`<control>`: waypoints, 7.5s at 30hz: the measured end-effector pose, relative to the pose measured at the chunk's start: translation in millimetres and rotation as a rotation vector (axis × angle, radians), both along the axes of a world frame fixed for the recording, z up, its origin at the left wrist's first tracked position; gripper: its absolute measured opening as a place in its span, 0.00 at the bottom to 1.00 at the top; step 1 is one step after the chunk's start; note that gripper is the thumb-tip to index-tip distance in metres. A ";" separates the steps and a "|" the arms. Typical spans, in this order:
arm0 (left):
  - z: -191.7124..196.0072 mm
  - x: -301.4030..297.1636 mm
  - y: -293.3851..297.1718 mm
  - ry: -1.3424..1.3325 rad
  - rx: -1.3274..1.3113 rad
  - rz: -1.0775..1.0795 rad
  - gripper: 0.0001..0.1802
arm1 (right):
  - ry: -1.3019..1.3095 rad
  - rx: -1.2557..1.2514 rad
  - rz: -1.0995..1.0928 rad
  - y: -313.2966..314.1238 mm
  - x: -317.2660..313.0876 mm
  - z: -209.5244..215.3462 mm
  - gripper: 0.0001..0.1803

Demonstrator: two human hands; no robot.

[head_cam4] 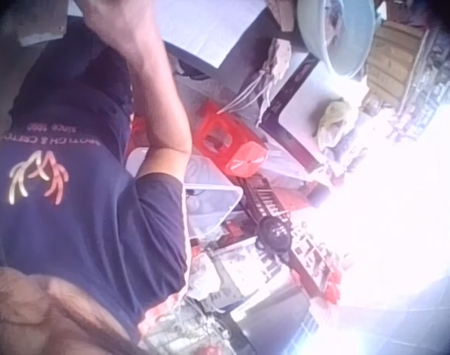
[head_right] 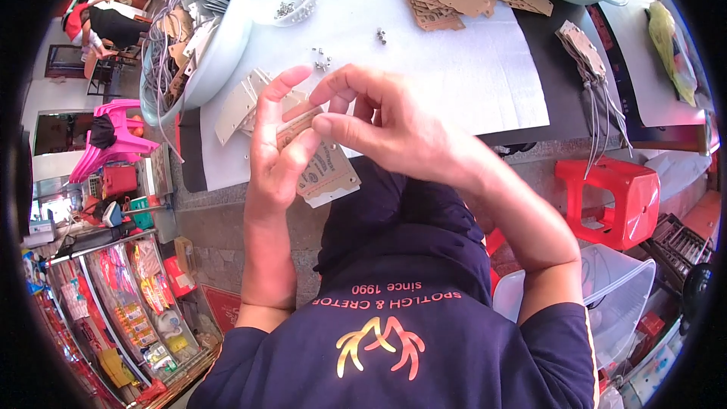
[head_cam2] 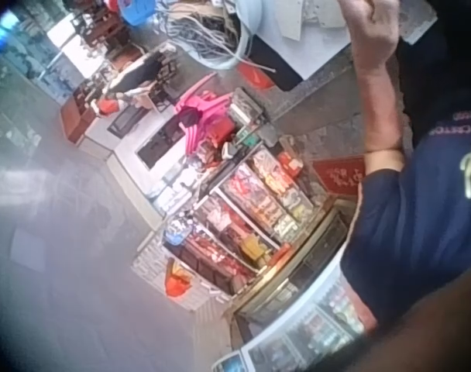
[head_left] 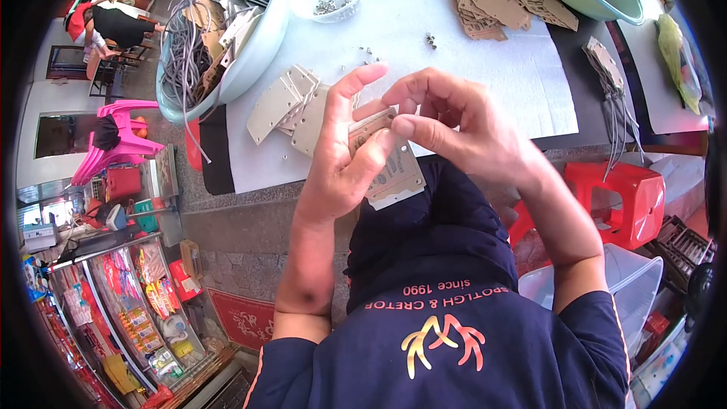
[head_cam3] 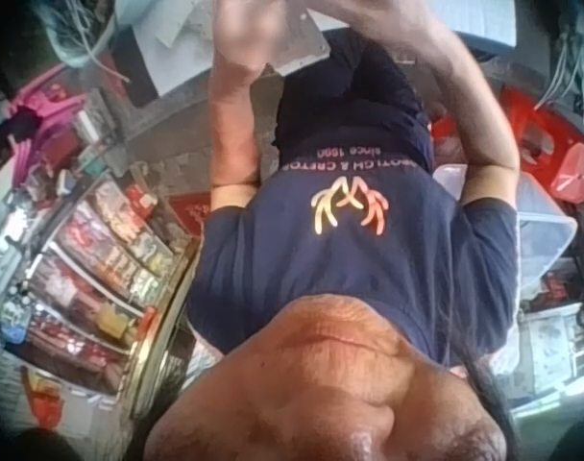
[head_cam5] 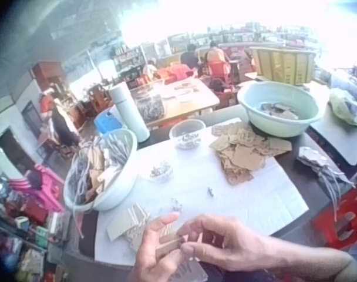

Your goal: Manually attaching small metal components to material tags or labels.

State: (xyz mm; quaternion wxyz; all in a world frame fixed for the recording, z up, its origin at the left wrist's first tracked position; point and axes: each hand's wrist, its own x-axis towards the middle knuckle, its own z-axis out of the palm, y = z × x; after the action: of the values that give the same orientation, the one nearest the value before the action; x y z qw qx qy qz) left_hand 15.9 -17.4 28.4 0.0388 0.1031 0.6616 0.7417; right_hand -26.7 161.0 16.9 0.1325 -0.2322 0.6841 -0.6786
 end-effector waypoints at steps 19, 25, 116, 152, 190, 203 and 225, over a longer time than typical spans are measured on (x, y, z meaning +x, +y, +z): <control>11.0 -18.4 -8.0 0.151 -0.281 -0.372 0.43 | 0.034 0.186 0.193 16.9 -7.4 22.6 0.07; 16.9 -27.1 -25.9 -0.183 -0.094 -0.398 0.41 | 0.048 0.186 0.076 24.6 2.1 18.1 0.07; -5.0 12.1 39.9 -0.126 0.456 0.212 0.31 | 0.497 0.118 -0.398 2.1 19.2 -2.5 0.14; -14.4 16.2 30.0 -0.122 0.291 0.299 0.16 | -0.260 -0.093 -0.195 3.7 19.7 -8.5 0.11; -35.4 40.6 -3.6 -0.174 0.301 0.344 0.15 | 1.107 1.052 0.356 -94.7 -111.9 3.0 0.06; -21.5 22.3 4.7 -0.112 0.286 0.319 0.14 | -0.265 0.221 0.219 -6.3 -62.4 11.3 0.13; -17.1 13.9 21.9 -0.128 0.120 0.087 0.11 | -0.679 -0.139 0.469 24.8 -53.5 -10.4 0.09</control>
State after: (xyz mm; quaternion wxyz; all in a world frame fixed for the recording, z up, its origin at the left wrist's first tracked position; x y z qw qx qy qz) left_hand 29.9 4.5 11.3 0.0427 0.0287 0.6161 0.7860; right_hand -80.1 185.9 6.5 0.4855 -0.1534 0.4825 -0.7127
